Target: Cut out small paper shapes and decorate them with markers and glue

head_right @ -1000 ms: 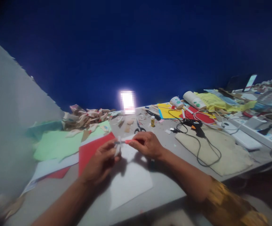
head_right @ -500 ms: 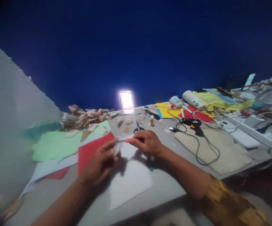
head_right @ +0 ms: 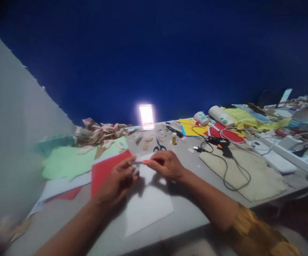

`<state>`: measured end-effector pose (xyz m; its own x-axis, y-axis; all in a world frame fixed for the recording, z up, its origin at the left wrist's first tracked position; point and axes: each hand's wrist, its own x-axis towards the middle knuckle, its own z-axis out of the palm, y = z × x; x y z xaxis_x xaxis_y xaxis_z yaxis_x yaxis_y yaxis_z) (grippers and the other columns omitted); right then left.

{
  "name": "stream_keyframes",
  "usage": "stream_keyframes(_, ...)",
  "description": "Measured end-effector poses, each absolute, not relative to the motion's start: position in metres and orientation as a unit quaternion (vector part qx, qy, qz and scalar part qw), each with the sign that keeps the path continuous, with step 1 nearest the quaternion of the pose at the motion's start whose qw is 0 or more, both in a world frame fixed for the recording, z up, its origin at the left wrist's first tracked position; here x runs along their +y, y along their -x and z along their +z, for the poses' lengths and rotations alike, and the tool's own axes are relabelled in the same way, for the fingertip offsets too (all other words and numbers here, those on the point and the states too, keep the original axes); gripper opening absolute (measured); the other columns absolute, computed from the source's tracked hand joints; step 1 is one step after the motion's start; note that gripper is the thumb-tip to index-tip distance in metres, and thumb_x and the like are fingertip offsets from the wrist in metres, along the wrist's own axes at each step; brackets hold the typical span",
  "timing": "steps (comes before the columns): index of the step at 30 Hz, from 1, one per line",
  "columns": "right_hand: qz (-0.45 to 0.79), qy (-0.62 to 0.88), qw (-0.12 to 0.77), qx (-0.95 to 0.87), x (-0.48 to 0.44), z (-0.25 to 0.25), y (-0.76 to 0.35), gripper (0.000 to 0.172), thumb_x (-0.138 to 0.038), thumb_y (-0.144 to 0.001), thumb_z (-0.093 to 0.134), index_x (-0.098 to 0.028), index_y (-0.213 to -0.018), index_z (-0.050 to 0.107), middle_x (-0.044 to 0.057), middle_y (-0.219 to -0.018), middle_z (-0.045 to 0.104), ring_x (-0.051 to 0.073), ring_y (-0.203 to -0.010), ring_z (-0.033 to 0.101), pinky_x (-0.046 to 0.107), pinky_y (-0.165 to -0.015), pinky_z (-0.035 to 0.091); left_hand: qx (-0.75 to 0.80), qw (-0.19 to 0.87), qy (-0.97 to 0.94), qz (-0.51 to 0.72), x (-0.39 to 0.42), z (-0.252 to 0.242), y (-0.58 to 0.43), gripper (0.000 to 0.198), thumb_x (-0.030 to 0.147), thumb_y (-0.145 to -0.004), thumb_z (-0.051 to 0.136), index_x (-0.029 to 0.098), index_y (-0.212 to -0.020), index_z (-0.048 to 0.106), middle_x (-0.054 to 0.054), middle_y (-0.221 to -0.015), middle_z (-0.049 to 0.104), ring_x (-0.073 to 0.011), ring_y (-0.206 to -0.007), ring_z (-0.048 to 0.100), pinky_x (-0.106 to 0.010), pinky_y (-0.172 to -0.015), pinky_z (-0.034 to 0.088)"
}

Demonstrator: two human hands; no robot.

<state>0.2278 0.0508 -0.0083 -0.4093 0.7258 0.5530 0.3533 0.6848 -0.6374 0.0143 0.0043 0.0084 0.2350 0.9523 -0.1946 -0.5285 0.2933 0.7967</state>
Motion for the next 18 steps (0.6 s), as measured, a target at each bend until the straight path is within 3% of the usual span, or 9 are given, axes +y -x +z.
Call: stream_keyframes(18, 0.212, 0.337, 0.431, -0.809, 0.057, -0.0112, -0.2319, 0.034, -0.042, -0.097, 0.06, -0.016, -0.079, 0.074, 0.001, -0.066, 0.064, 0.012, -0.059, 0.055, 0.025, -0.059, 0.039, 0.352, 0.727, -0.332, 0.487, 0.0008, 0.0136, -0.0168, 0.034, 0.014, -0.072, 0.083, 0.015, -0.106, 0.079, -0.002, -0.071, 0.068, -0.0083, -0.056, 0.057, -0.018, -0.053, 0.052)
